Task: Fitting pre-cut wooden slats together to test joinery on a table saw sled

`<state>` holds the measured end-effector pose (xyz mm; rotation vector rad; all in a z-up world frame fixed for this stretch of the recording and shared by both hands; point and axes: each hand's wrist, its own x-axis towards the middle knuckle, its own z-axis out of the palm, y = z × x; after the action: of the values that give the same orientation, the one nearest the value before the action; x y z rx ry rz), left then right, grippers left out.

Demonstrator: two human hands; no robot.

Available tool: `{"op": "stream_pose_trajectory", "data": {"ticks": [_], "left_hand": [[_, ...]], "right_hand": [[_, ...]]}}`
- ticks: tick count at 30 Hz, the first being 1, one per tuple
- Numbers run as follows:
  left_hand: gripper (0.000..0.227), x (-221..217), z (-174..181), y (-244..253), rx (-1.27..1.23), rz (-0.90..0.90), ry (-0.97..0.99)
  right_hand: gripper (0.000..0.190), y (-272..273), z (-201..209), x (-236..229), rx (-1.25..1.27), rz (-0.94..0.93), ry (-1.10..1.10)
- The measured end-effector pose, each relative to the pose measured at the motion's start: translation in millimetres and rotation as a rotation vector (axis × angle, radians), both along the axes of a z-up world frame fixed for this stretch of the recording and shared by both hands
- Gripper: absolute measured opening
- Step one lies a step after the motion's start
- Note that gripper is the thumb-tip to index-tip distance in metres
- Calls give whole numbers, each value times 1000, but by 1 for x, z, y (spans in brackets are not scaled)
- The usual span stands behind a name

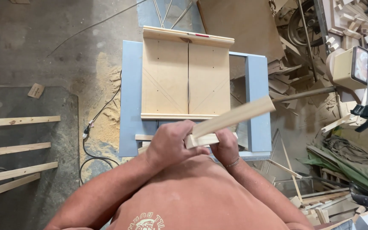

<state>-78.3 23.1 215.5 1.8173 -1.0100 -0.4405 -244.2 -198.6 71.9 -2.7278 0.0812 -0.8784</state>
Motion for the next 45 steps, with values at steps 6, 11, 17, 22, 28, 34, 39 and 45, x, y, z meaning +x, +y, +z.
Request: {"op": "stream_pose_trajectory", "data": {"ticks": [6, 11, 17, 22, 28, 34, 39, 45], "left_hand": [[61, 2, 2, 8, -96, 86, -104], [61, 4, 8, 12, -98, 79, -18], [55, -6, 7, 14, -112, -36, 47], [58, -9, 21, 11, -82, 59, 14], [61, 22, 3, 19, 177, -125, 566], [50, 29, -20, 32, -23, -87, 953], [29, 30, -46, 28, 210, 270, 532], [28, 47, -67, 25, 262, 607, 58]], "right_hand": [[21, 19, 41, 3, 9, 36, 38], [21, 16, 51, -2, -17, 54, 70], [13, -2, 33, -11, -96, 53, 22], [18, 6, 55, -4, -25, 39, 73], [45, 5, 81, -4, 221, -53, 218], [17, -26, 67, -14, 126, -203, 623], [22, 5, 101, -8, 150, -262, 721], [22, 28, 122, 3, 126, -247, 691]]}}
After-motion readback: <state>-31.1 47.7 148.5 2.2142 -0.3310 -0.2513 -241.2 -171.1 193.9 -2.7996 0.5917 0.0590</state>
